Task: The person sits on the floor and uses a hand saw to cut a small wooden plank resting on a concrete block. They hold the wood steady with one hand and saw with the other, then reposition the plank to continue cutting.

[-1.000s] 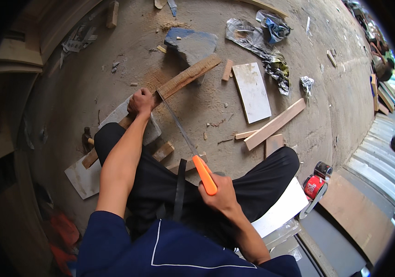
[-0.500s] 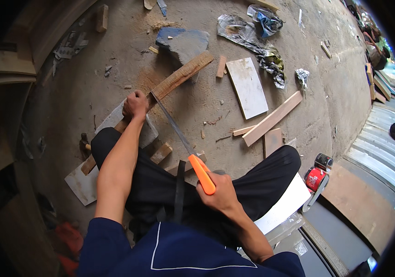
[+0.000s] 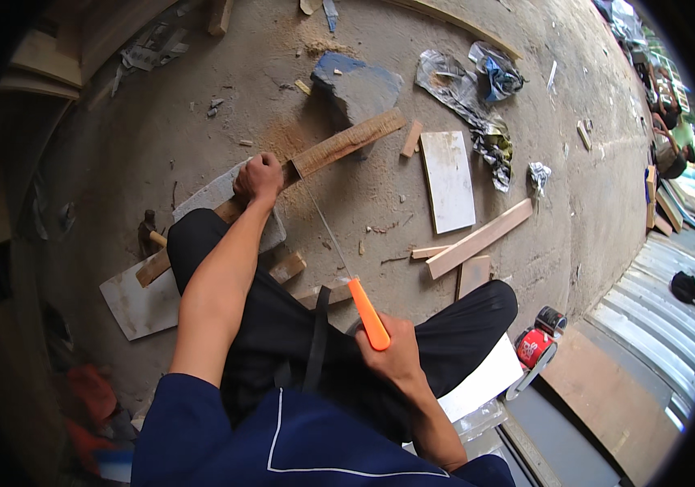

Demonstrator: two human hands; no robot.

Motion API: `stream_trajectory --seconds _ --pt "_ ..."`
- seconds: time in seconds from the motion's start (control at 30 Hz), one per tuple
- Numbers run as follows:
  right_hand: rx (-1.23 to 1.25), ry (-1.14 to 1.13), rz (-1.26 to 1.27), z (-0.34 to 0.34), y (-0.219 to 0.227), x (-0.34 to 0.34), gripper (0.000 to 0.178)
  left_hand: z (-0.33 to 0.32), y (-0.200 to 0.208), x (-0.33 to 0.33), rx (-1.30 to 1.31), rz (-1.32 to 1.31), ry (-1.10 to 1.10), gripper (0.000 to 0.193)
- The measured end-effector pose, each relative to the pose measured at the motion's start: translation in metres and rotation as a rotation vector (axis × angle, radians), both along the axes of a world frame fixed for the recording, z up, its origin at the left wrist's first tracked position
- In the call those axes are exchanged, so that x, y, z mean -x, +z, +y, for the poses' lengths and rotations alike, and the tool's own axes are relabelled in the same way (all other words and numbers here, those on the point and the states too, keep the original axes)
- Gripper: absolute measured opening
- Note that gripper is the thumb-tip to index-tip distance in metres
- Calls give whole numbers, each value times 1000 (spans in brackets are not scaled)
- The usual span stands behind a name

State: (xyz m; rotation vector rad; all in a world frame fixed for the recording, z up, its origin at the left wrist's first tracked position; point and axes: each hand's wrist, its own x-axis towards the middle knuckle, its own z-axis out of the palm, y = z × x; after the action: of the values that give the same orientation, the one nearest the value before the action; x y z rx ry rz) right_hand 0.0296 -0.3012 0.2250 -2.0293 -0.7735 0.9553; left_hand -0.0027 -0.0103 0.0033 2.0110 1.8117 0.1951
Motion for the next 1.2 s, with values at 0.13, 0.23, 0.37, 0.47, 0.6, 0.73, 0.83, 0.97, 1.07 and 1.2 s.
stream_trajectory --seconds 0.13,0.23,0.37,0.47,0.6,0.73,0.83,0.97,1.07,1.2 --pt "132 -17 0 61 -54 -31 22 -6 2 -14 3 -11 -19 36" --pt "59 7 -57 72 -58 -33 25 -7 4 -19 54 10 -8 36" --pt "52 9 -63 49 -33 -16 22 -3 -9 -8 31 14 0 37" --pt "65 -33 6 9 5 -2 20 3 7 -4 55 -12 2 38" --pt "27 -43 -5 37 -28 -9 19 -2 -9 -3 -25 -29 -27 37" --pt "23 -61 -56 83 -71 -23 21 -8 -5 -18 46 -39 -2 35" --pt "60 -30 -73 68 -50 -16 20 -4 -11 -8 41 -21 18 35" --pt "46 -14 -32 10 12 8 16 -2 -1 0 29 -58 17 36" --pt "44 -38 -34 26 -3 0 18 -2 -5 -4 -28 -40 10 36" --pt "154 -7 -40 74 -35 -26 25 -12 -2 -11 52 -19 7 35"
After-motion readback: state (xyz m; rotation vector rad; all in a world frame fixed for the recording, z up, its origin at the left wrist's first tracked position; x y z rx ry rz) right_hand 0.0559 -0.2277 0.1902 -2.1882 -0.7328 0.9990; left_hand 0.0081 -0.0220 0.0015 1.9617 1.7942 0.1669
